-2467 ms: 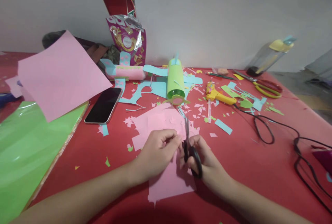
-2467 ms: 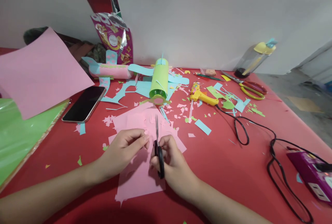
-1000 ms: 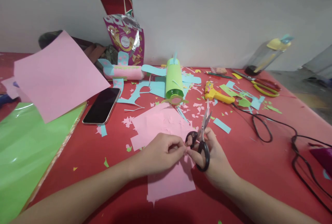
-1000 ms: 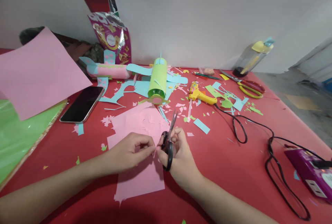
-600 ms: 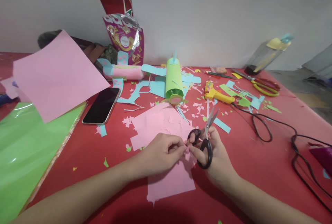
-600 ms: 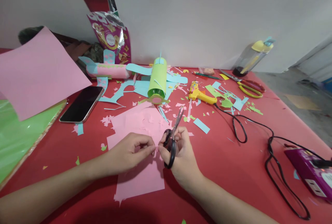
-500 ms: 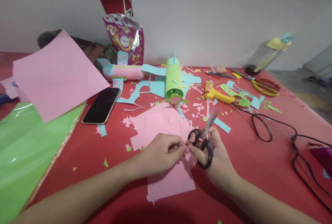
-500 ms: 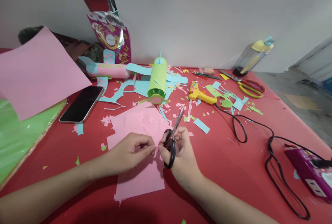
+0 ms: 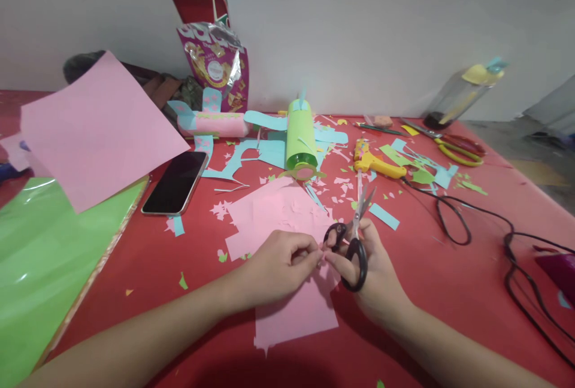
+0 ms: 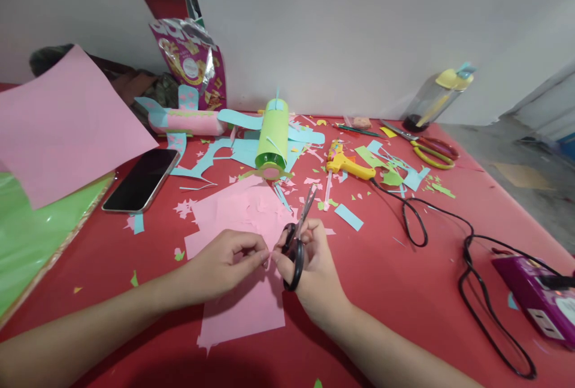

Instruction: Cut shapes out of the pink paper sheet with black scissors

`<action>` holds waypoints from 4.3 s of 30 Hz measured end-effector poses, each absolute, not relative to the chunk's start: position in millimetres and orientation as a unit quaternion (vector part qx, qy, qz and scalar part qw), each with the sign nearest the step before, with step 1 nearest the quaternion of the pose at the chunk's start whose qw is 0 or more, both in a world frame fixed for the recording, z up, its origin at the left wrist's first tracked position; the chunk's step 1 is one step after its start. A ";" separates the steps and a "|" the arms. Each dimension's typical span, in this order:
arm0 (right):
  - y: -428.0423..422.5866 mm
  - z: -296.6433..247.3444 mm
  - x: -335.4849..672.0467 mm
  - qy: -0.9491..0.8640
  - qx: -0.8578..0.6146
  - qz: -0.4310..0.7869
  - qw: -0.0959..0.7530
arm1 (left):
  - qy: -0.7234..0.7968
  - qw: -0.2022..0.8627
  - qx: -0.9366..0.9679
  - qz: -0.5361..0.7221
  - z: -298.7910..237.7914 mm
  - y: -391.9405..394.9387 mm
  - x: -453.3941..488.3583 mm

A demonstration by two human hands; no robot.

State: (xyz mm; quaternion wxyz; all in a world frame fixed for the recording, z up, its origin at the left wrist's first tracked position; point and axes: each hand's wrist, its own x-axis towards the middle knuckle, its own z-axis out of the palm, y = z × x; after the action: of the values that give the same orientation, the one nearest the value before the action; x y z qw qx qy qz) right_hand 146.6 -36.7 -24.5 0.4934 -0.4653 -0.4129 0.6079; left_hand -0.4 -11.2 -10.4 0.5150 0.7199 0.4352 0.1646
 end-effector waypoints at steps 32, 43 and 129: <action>-35.0 -24.8 146.1 -0.418 -0.462 0.607 0.493 | 0.430 0.520 0.714 0.187 -10.3 -6.2 -3.5; -34.3 -20.5 148.3 -0.446 -0.386 0.694 0.413 | 0.495 0.425 0.685 0.323 7.7 5.9 -19.3; -37.9 -29.4 152.5 -0.429 -0.257 0.796 0.340 | 0.470 0.484 0.697 0.244 13.4 2.3 -16.7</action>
State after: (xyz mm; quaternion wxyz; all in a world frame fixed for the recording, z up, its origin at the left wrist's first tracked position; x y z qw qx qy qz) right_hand 152.5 -37.9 -29.4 0.3404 -0.2572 -0.4292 0.7961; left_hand -16.7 2.3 13.4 0.4838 0.6965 0.4702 0.2443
